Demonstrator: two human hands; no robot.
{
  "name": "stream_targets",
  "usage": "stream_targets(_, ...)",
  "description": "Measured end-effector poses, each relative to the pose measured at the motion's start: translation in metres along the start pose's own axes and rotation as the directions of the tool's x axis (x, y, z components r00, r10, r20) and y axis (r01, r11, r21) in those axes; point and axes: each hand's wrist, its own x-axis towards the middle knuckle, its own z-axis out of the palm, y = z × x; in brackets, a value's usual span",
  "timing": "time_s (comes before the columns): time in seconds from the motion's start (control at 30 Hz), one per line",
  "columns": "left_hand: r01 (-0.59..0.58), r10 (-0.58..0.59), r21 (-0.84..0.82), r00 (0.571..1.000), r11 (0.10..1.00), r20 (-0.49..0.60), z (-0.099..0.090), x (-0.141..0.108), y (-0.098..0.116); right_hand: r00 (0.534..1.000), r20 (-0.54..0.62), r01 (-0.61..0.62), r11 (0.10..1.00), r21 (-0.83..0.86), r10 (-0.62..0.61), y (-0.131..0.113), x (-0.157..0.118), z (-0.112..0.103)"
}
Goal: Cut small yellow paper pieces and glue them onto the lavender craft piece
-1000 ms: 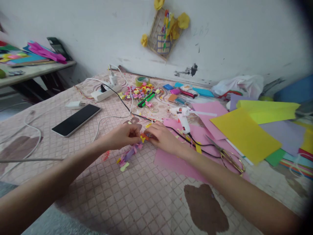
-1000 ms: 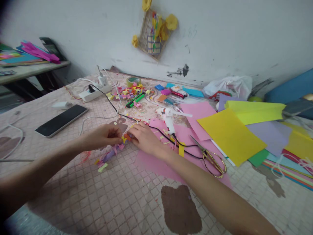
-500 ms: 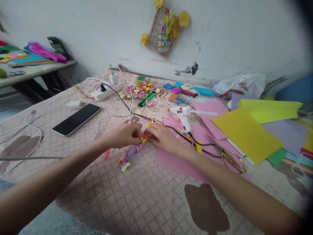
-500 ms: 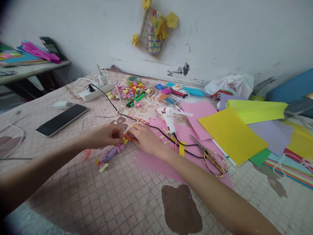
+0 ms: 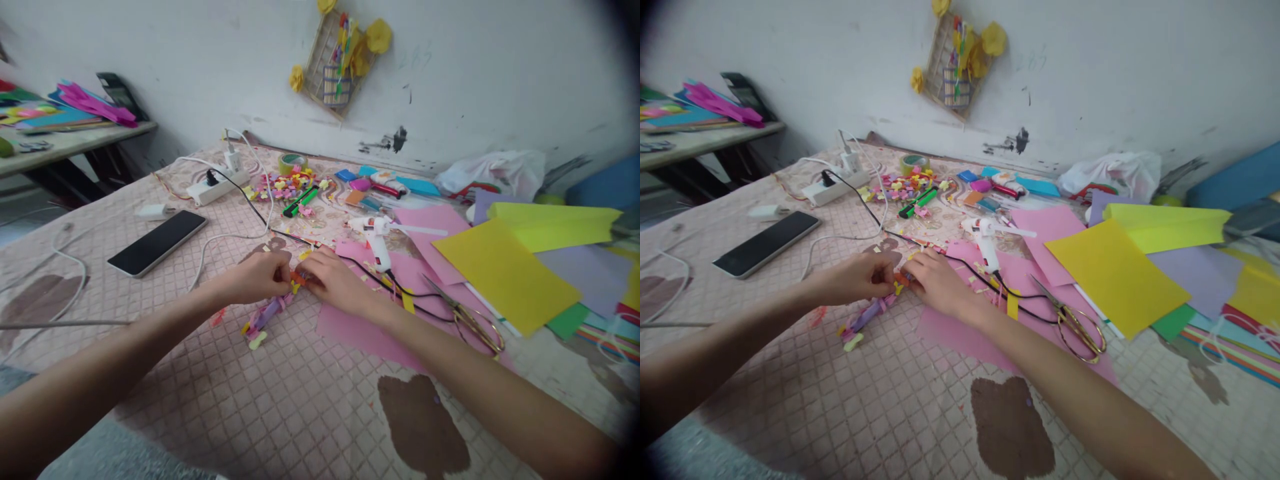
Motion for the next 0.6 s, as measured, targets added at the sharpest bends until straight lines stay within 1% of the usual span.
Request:
stream_targets(0.07,-0.001,0.001,0.006,1.000,1.000,0.002,0.001,0.000,0.000,1.000,0.001,0.000,1.000,-0.001,0.000,0.000,0.000,0.000)
stream_targets(0.23,-0.002,0.002,0.001,0.998,1.000,-0.061,0.005,0.000,0.001,1.000,0.010,0.007,1.000,0.008,-0.007,0.000,-0.001,0.000)
stream_targets(0.33,0.009,-0.011,-0.100,1.000,0.995,-0.018,0.004,-0.001,0.002,1.000,0.013,-0.001,1.000,0.006,0.001,0.000,-0.001,0.000)
stream_targets(0.43,0.055,-0.047,-0.235,0.998,0.970,0.039,0.000,-0.004,0.000,1.000,0.018,-0.004,1.000,0.002,0.004,-0.001,0.000,0.000)
stream_targets(0.5,0.086,-0.079,-0.273,0.996,0.958,0.035,-0.004,-0.007,-0.002,1.000,0.013,-0.002,1.000,0.001,0.002,-0.001,0.000,-0.001)
stream_targets(0.6,0.088,-0.097,-0.257,0.995,0.962,-0.022,-0.005,-0.011,-0.003,1.000,0.007,-0.002,1.000,0.005,0.002,-0.001,-0.001,-0.001)
